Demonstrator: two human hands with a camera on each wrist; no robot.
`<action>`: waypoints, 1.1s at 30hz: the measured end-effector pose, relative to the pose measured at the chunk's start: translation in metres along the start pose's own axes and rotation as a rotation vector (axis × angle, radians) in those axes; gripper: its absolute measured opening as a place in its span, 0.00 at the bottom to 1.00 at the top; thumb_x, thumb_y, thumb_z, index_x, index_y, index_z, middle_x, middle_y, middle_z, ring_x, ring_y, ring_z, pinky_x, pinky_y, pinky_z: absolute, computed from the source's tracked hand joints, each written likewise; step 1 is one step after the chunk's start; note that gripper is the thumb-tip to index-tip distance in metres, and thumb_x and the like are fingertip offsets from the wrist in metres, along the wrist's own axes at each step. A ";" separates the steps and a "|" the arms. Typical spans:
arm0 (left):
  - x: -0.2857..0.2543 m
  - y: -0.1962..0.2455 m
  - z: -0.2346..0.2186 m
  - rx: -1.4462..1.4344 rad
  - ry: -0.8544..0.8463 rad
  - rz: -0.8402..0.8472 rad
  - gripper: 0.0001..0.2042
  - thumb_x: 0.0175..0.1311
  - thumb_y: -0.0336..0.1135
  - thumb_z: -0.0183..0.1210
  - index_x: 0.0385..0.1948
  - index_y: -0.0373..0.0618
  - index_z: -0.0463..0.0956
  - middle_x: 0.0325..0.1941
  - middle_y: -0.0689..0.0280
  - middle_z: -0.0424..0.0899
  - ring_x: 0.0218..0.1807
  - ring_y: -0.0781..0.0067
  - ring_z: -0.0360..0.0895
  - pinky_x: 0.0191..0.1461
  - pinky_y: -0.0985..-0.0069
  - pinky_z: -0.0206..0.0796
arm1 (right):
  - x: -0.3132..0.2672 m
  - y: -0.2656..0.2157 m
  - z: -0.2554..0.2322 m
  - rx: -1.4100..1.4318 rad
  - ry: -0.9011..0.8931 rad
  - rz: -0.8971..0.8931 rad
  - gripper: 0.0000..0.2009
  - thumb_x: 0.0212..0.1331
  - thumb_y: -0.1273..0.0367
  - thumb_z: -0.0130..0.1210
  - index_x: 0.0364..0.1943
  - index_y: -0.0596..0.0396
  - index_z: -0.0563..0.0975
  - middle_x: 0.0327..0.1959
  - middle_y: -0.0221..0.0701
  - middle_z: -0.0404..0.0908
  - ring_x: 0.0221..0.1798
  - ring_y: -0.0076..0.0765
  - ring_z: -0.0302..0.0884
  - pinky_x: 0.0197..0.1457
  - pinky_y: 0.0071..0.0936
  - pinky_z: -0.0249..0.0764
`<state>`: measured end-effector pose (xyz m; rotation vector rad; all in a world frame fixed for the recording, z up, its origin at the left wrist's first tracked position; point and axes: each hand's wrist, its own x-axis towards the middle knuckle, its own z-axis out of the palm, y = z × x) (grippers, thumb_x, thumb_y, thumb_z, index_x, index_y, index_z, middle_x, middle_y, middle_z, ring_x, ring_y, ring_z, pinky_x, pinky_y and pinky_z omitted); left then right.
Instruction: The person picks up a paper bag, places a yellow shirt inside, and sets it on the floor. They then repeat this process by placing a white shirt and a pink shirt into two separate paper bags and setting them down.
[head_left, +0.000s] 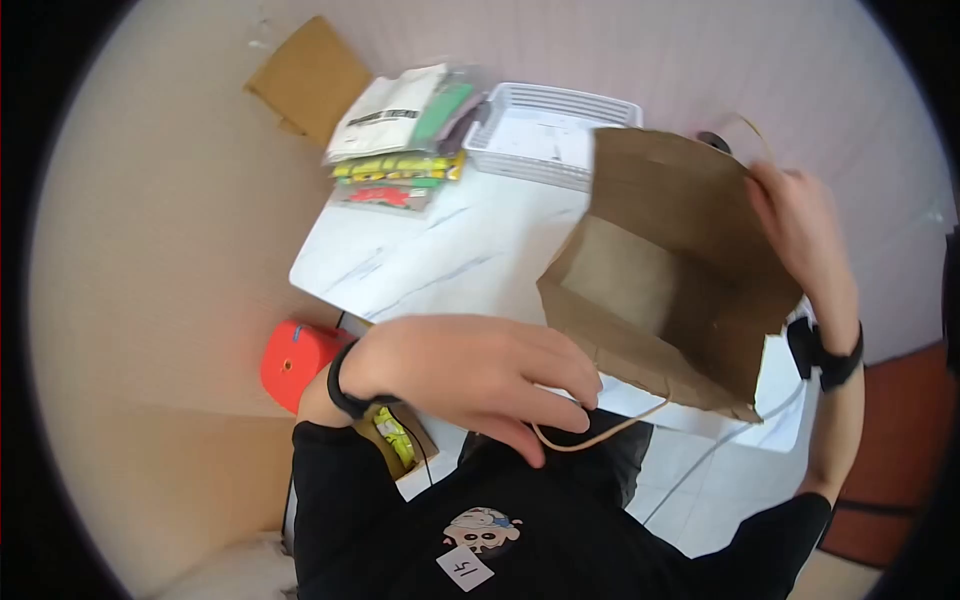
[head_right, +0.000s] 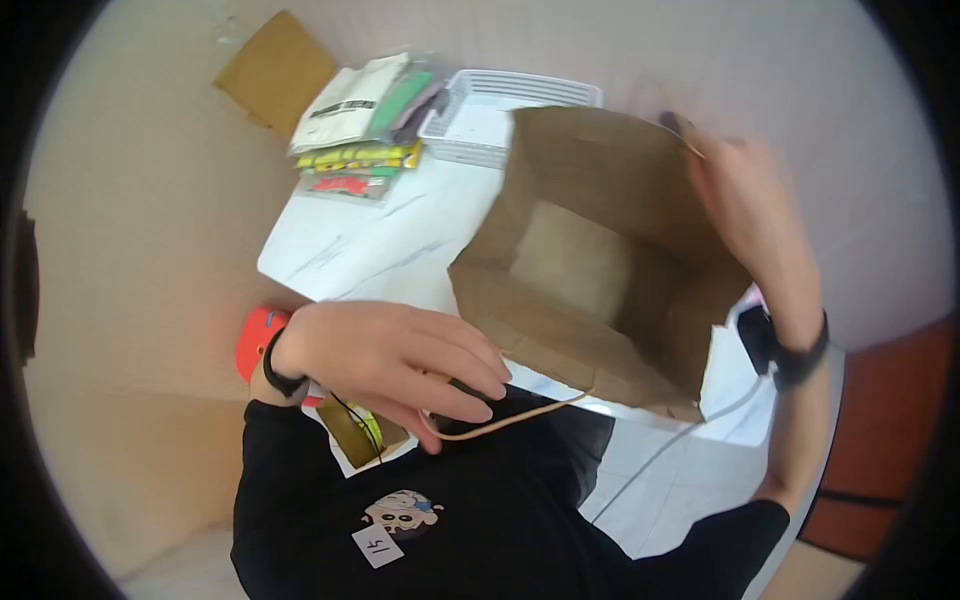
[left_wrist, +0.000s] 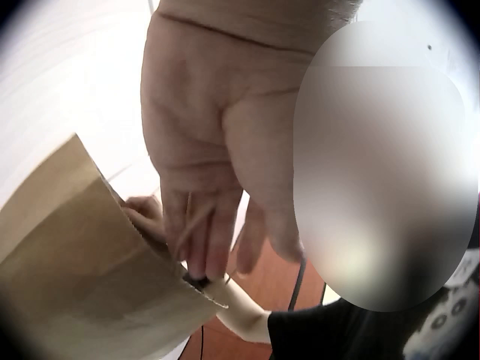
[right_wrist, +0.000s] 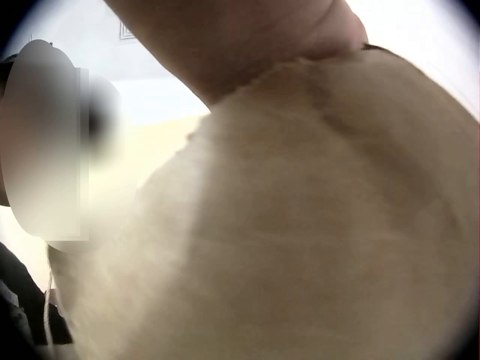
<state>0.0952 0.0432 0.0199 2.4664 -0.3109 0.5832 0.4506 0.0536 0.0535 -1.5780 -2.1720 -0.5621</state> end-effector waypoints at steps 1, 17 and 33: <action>-0.007 -0.006 -0.005 -0.193 -0.035 -0.014 0.24 0.65 0.50 0.66 0.50 0.35 0.82 0.46 0.54 0.86 0.53 0.48 0.82 0.59 0.60 0.73 | -0.007 0.007 -0.001 -0.002 -0.011 0.010 0.04 0.65 0.72 0.56 0.39 0.58 0.77 0.26 0.50 0.78 0.33 0.61 0.77 0.36 0.50 0.71; -0.307 -0.320 -0.167 -0.646 2.143 -0.912 0.12 0.67 0.43 0.66 0.34 0.47 0.75 0.25 0.68 0.76 0.27 0.74 0.73 0.27 0.78 0.65 | 0.005 -0.003 0.013 -0.036 -0.148 0.231 0.04 0.64 0.76 0.56 0.40 0.59 0.76 0.24 0.47 0.78 0.28 0.58 0.77 0.32 0.46 0.70; -0.285 -0.256 -0.111 -0.844 1.926 -0.773 0.10 0.72 0.35 0.57 0.28 0.47 0.71 0.20 0.72 0.73 0.21 0.81 0.73 0.23 0.81 0.65 | 0.032 -0.002 0.026 -0.053 -0.150 0.209 0.07 0.62 0.77 0.56 0.42 0.60 0.77 0.23 0.47 0.78 0.28 0.58 0.78 0.33 0.47 0.72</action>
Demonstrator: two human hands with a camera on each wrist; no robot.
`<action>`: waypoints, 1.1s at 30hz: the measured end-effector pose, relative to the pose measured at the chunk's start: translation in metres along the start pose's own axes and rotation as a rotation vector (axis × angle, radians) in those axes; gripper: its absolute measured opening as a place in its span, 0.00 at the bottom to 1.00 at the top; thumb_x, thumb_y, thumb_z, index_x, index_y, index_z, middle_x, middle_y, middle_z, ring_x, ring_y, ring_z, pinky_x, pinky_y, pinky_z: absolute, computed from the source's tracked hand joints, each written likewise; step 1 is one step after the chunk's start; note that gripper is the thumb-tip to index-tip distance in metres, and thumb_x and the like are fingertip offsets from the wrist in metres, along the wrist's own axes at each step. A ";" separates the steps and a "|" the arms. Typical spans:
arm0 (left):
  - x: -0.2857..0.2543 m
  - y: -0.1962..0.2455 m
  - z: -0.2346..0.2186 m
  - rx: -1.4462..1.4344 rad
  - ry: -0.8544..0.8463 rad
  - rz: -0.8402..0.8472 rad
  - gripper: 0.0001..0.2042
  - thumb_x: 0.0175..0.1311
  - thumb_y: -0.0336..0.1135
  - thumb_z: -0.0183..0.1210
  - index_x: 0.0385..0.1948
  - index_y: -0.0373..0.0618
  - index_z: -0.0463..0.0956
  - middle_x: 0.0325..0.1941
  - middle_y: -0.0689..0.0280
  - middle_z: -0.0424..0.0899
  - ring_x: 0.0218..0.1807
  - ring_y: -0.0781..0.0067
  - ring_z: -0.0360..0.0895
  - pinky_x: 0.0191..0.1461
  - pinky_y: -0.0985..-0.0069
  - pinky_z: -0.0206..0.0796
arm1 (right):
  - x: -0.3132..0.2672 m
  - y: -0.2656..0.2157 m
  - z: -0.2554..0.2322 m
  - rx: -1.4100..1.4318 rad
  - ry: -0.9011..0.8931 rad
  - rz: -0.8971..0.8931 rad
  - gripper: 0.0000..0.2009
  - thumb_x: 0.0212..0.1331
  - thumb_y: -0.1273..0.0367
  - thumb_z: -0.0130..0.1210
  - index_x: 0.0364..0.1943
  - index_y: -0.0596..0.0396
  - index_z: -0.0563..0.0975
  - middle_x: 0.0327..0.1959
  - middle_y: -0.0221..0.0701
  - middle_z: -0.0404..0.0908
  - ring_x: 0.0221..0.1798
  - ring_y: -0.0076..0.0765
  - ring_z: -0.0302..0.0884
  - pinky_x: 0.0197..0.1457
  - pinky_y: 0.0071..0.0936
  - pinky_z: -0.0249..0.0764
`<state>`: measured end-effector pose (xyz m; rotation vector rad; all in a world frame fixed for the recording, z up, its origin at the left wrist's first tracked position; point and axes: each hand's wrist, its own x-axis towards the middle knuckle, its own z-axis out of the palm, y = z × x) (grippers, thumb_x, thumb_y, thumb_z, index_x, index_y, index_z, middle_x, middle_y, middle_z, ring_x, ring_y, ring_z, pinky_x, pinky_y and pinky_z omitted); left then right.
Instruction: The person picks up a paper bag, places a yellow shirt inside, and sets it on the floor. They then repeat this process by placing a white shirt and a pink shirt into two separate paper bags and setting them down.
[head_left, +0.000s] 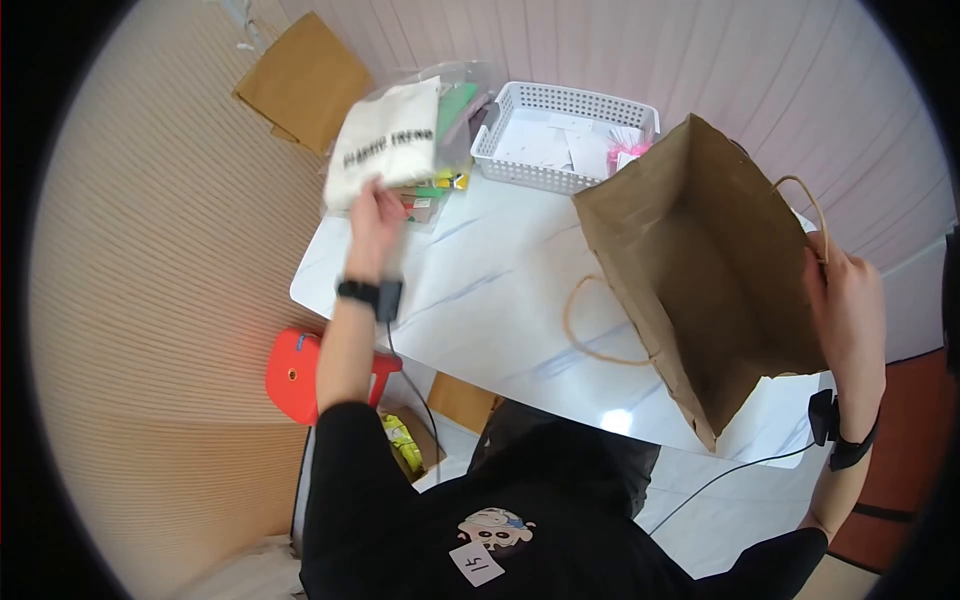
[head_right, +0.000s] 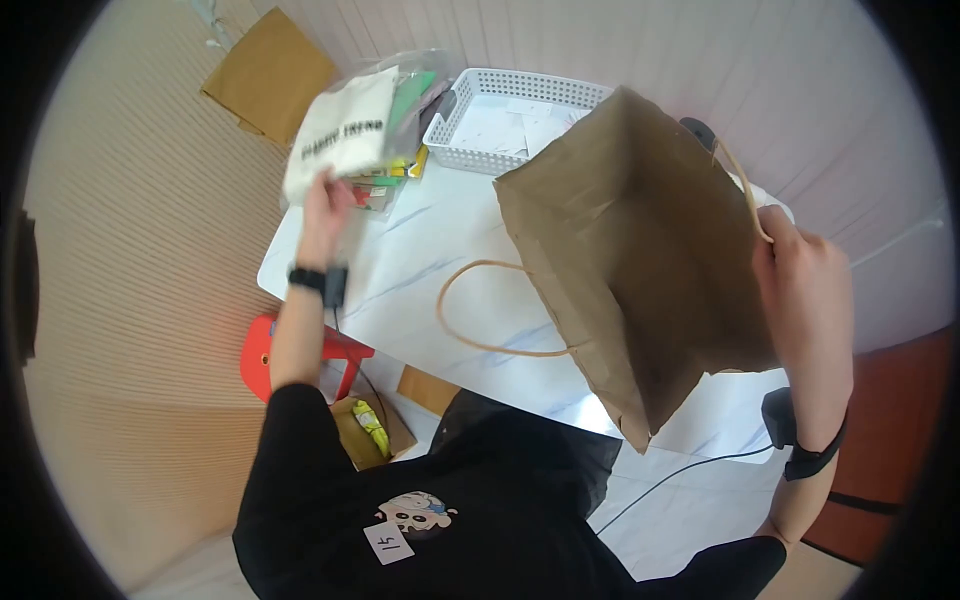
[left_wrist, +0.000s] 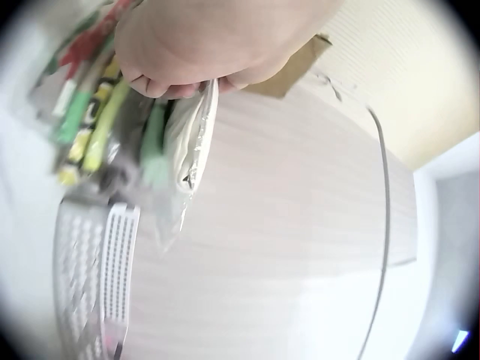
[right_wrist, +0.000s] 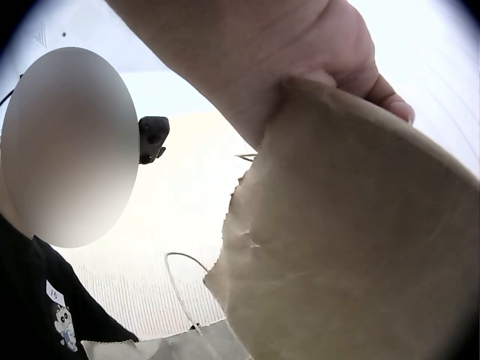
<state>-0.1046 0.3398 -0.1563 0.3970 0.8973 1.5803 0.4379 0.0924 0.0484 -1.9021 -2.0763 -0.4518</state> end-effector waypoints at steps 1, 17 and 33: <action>-0.039 -0.029 -0.008 -0.052 0.027 -0.014 0.05 0.74 0.33 0.54 0.37 0.43 0.74 0.27 0.70 0.77 0.26 0.81 0.76 0.29 0.81 0.73 | -0.002 0.000 -0.001 -0.015 -0.011 0.014 0.07 0.62 0.77 0.56 0.42 0.60 0.77 0.24 0.48 0.78 0.29 0.59 0.78 0.33 0.47 0.72; -0.106 0.033 -0.028 1.645 -0.309 0.528 0.15 0.64 0.35 0.66 0.47 0.34 0.81 0.43 0.56 0.87 0.44 0.68 0.82 0.49 0.71 0.73 | -0.013 0.004 -0.006 -0.097 0.039 -0.154 0.07 0.69 0.74 0.54 0.48 0.58 0.76 0.26 0.47 0.78 0.27 0.56 0.77 0.30 0.42 0.70; -0.092 0.026 -0.008 1.612 -0.394 -0.134 0.23 0.58 0.35 0.69 0.53 0.31 0.78 0.46 0.55 0.87 0.44 0.68 0.85 0.47 0.70 0.77 | -0.027 -0.004 -0.005 -0.173 0.128 -0.260 0.08 0.59 0.74 0.59 0.41 0.55 0.76 0.23 0.40 0.80 0.28 0.52 0.79 0.31 0.42 0.72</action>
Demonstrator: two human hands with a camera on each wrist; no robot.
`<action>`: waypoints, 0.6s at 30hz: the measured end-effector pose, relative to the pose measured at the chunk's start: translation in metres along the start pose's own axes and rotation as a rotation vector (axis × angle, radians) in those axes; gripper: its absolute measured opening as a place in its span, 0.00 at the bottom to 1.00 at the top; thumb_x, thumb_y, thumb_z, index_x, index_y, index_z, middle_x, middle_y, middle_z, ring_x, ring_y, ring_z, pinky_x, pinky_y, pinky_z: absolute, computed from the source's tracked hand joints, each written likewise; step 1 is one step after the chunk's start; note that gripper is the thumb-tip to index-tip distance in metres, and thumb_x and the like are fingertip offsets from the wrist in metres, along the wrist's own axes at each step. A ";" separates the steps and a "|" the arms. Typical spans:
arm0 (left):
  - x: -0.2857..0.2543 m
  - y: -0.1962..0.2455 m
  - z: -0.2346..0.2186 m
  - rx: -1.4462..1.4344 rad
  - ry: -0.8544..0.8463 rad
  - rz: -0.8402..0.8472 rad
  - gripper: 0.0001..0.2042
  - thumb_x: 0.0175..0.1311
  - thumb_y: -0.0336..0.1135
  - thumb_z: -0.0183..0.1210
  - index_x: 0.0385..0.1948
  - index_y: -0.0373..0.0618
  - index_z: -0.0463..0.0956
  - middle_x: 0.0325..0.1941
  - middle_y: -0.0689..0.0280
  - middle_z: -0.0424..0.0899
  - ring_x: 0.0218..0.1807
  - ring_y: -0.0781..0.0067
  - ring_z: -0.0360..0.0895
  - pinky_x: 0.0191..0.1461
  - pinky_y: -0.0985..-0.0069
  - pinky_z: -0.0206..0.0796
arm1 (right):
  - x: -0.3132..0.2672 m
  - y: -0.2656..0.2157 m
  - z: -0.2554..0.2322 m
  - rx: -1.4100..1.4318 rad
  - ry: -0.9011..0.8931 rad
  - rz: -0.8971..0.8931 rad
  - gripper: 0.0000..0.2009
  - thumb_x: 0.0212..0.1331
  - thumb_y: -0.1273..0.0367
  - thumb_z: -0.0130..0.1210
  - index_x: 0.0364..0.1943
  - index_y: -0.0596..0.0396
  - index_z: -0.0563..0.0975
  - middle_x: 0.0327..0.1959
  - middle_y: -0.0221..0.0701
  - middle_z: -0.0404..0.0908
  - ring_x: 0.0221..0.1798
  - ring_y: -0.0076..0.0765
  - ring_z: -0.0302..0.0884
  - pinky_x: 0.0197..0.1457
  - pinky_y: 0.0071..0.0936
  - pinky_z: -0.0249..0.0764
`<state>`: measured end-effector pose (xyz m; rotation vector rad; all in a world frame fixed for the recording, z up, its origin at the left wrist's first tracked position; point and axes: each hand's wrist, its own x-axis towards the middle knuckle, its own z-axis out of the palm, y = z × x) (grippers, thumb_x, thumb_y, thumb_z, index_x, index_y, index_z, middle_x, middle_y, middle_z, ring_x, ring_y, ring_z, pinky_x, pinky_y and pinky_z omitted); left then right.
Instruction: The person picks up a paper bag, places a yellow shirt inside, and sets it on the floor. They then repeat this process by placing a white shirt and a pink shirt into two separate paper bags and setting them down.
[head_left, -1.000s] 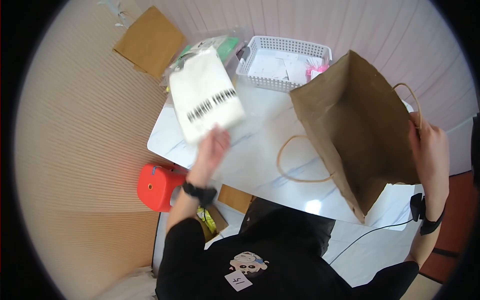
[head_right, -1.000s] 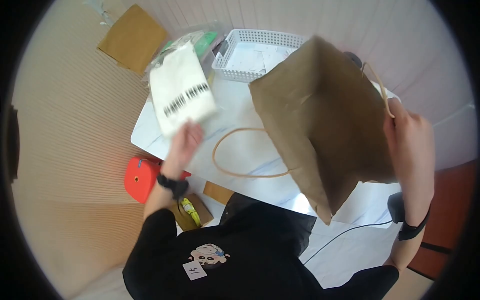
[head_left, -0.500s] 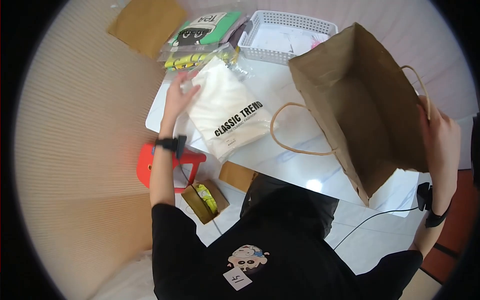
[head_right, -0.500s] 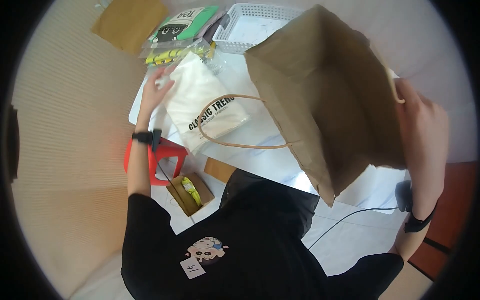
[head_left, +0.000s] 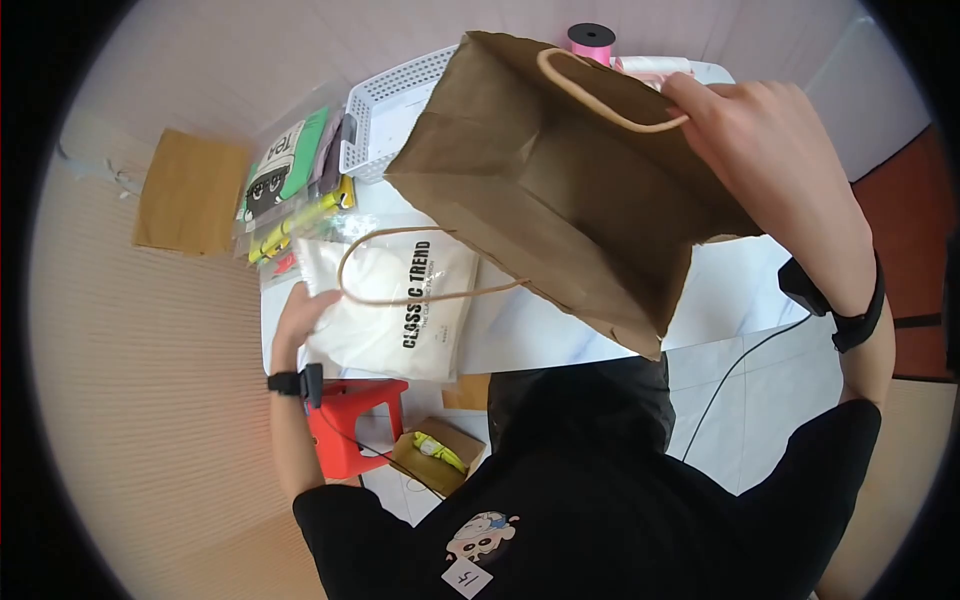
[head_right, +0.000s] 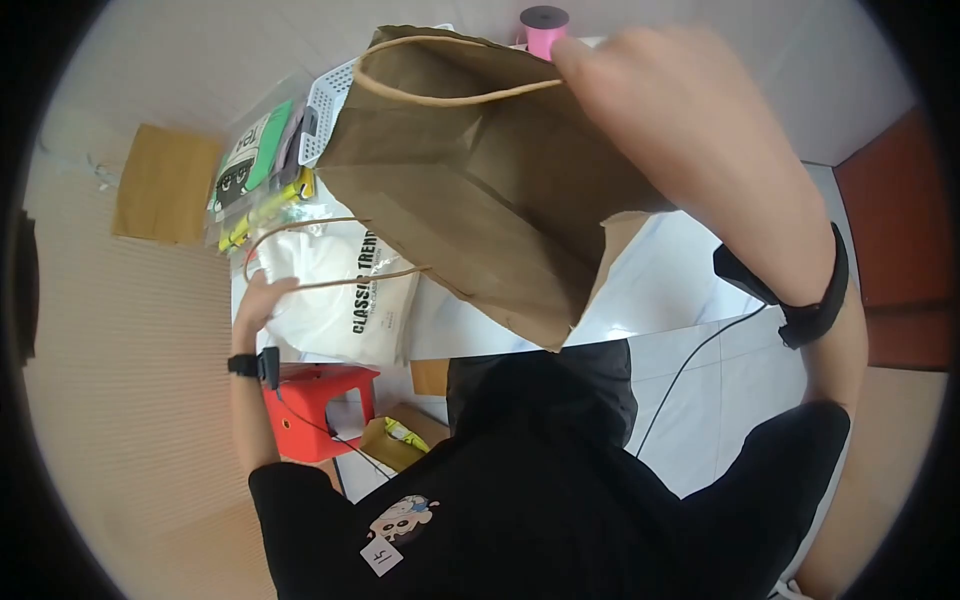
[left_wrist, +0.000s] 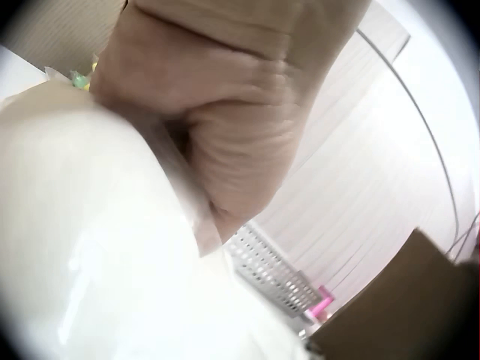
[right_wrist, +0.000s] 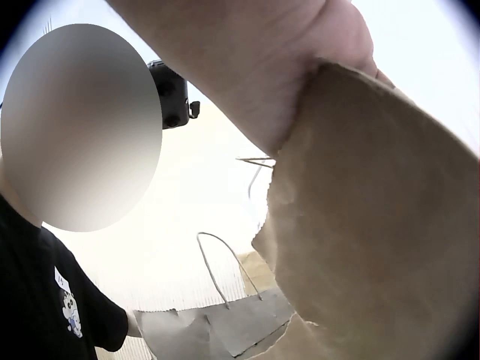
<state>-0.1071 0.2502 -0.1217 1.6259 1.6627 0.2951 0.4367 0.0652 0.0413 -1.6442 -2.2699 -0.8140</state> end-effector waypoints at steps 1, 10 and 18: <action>-0.014 0.001 -0.008 -0.250 -0.021 0.025 0.21 0.59 0.30 0.67 0.54 0.32 0.77 0.47 0.56 0.87 0.44 0.67 0.85 0.48 0.69 0.77 | 0.002 -0.002 -0.003 0.002 0.000 0.003 0.08 0.59 0.74 0.59 0.41 0.55 0.76 0.23 0.40 0.80 0.28 0.52 0.79 0.31 0.42 0.72; -0.211 0.122 -0.067 -0.565 0.643 0.481 0.34 0.65 0.41 0.65 0.68 0.28 0.63 0.69 0.47 0.71 0.70 0.57 0.69 0.75 0.62 0.59 | 0.004 -0.005 -0.014 0.114 -0.093 0.108 0.07 0.60 0.74 0.56 0.41 0.60 0.76 0.23 0.46 0.78 0.30 0.59 0.77 0.34 0.48 0.72; -0.260 0.166 0.025 0.265 1.326 0.968 0.38 0.67 0.48 0.62 0.68 0.25 0.61 0.69 0.46 0.69 0.69 0.54 0.70 0.70 0.63 0.63 | 0.010 -0.025 -0.060 0.291 -0.162 0.175 0.08 0.59 0.75 0.51 0.28 0.65 0.79 0.28 0.51 0.81 0.33 0.57 0.83 0.33 0.43 0.79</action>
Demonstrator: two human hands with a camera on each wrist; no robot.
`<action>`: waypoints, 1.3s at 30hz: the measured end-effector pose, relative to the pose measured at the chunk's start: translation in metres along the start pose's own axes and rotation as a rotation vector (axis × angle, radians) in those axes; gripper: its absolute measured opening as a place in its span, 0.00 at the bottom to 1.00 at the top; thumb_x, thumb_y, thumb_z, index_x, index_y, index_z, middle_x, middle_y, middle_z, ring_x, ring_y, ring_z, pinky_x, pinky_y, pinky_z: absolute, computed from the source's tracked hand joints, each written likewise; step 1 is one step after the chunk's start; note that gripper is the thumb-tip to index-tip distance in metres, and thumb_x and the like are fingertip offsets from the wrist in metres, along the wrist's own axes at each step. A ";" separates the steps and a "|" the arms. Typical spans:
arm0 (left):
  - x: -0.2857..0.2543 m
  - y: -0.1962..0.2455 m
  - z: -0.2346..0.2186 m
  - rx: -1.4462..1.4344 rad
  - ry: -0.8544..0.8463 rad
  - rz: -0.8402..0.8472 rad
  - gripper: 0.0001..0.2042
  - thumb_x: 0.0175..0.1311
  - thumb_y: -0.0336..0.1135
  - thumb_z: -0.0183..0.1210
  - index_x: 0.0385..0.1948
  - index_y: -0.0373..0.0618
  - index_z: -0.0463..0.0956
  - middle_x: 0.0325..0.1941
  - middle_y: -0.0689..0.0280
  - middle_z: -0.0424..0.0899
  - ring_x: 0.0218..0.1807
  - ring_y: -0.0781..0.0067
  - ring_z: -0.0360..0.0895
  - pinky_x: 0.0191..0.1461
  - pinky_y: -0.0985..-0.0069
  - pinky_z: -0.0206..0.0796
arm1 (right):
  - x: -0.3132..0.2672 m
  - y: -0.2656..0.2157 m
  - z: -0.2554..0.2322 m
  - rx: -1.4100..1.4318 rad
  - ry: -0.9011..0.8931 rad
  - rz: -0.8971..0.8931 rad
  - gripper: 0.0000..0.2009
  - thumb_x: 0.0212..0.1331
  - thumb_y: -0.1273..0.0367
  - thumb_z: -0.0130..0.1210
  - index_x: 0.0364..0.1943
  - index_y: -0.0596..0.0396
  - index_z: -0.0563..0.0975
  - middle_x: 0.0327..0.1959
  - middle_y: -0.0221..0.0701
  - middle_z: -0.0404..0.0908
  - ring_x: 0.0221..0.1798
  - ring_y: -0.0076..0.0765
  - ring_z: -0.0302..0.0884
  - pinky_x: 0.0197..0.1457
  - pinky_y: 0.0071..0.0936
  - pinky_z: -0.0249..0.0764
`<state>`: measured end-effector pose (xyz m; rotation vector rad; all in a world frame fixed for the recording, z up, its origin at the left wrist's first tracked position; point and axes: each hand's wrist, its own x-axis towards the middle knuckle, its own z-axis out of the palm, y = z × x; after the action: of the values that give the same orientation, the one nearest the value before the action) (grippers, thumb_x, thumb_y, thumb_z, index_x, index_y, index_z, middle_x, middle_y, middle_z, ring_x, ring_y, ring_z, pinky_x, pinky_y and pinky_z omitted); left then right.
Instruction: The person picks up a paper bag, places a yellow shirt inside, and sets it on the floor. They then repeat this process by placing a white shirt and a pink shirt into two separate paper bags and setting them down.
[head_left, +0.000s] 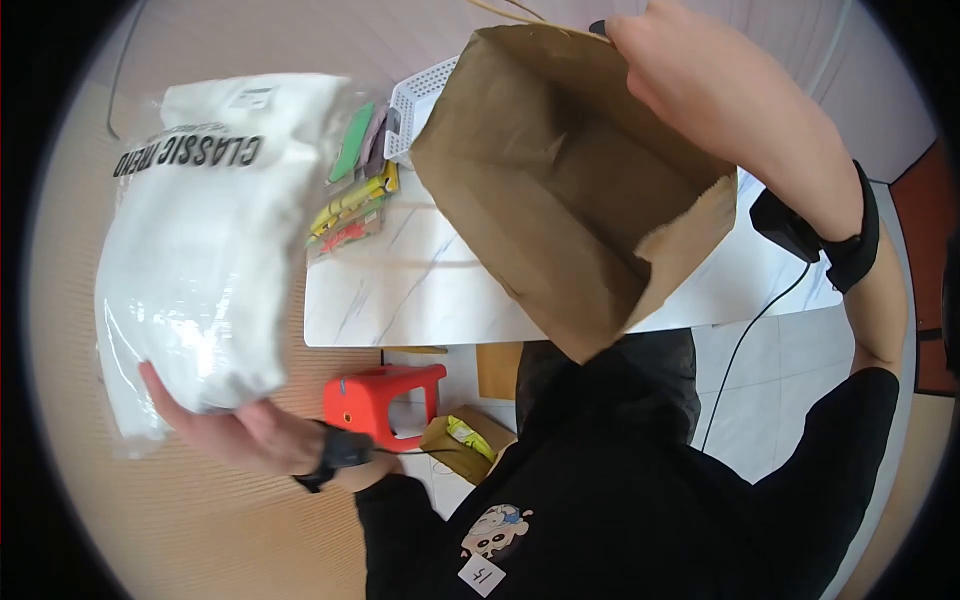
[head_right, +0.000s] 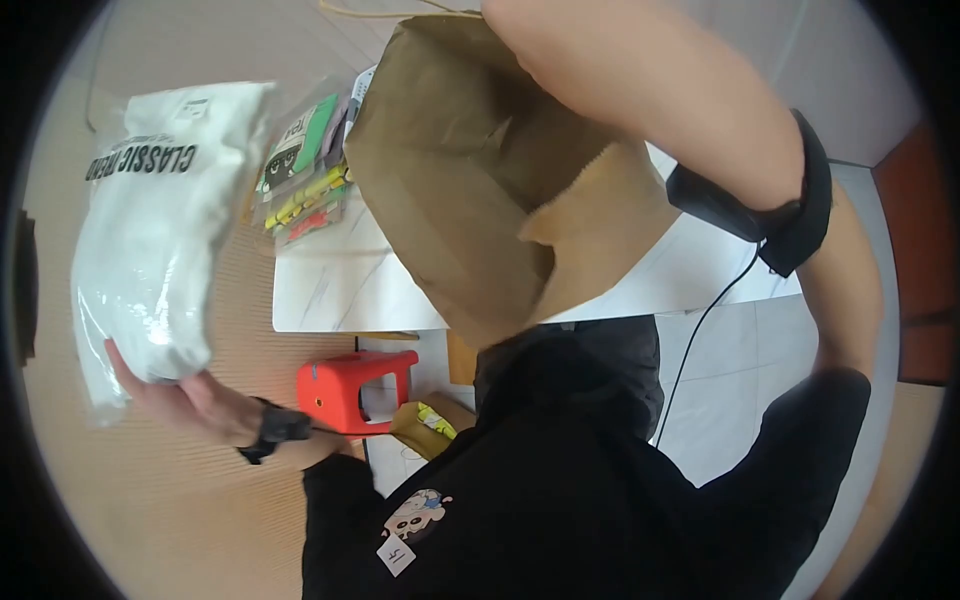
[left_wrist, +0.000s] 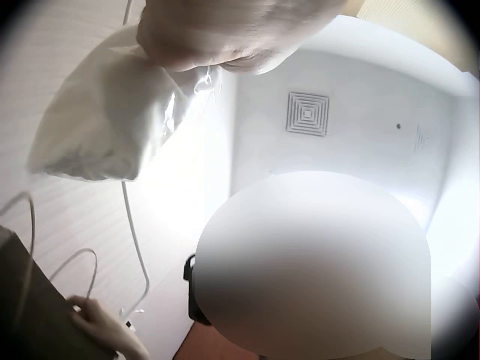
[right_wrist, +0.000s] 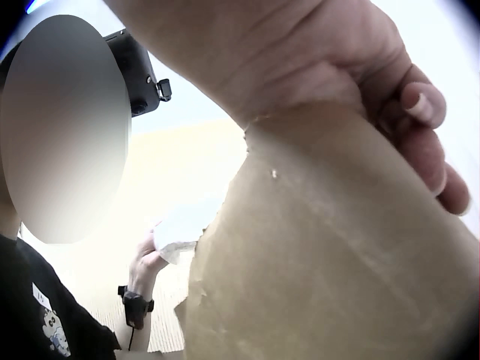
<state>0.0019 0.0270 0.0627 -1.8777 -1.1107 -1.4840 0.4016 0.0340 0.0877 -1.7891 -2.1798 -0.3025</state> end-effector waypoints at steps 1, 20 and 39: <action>-0.013 0.017 0.009 -0.020 0.030 0.031 0.40 0.67 0.51 0.62 0.69 0.25 0.60 0.69 0.46 0.68 0.68 0.54 0.70 0.69 0.63 0.63 | 0.004 -0.004 -0.003 0.000 -0.002 -0.002 0.08 0.59 0.75 0.51 0.28 0.65 0.79 0.28 0.51 0.81 0.33 0.57 0.83 0.33 0.43 0.79; -0.067 0.154 0.121 -1.400 -0.278 -1.501 0.22 0.76 0.39 0.54 0.64 0.36 0.67 0.61 0.58 0.79 0.62 0.64 0.78 0.66 0.64 0.70 | 0.015 0.013 0.046 0.035 0.067 0.039 0.07 0.58 0.76 0.57 0.40 0.66 0.76 0.28 0.51 0.81 0.34 0.61 0.81 0.36 0.46 0.79; -0.058 0.146 0.118 -1.591 -0.293 -1.693 0.21 0.75 0.38 0.55 0.65 0.39 0.67 0.61 0.58 0.79 0.62 0.62 0.77 0.67 0.61 0.69 | 0.002 0.015 0.039 -0.053 0.139 -0.124 0.10 0.61 0.76 0.55 0.46 0.66 0.74 0.27 0.50 0.78 0.33 0.61 0.79 0.36 0.49 0.74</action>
<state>0.1839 0.0237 -0.0113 -1.5553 -2.2048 -3.9945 0.4117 0.0525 0.0512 -1.6109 -2.2065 -0.5013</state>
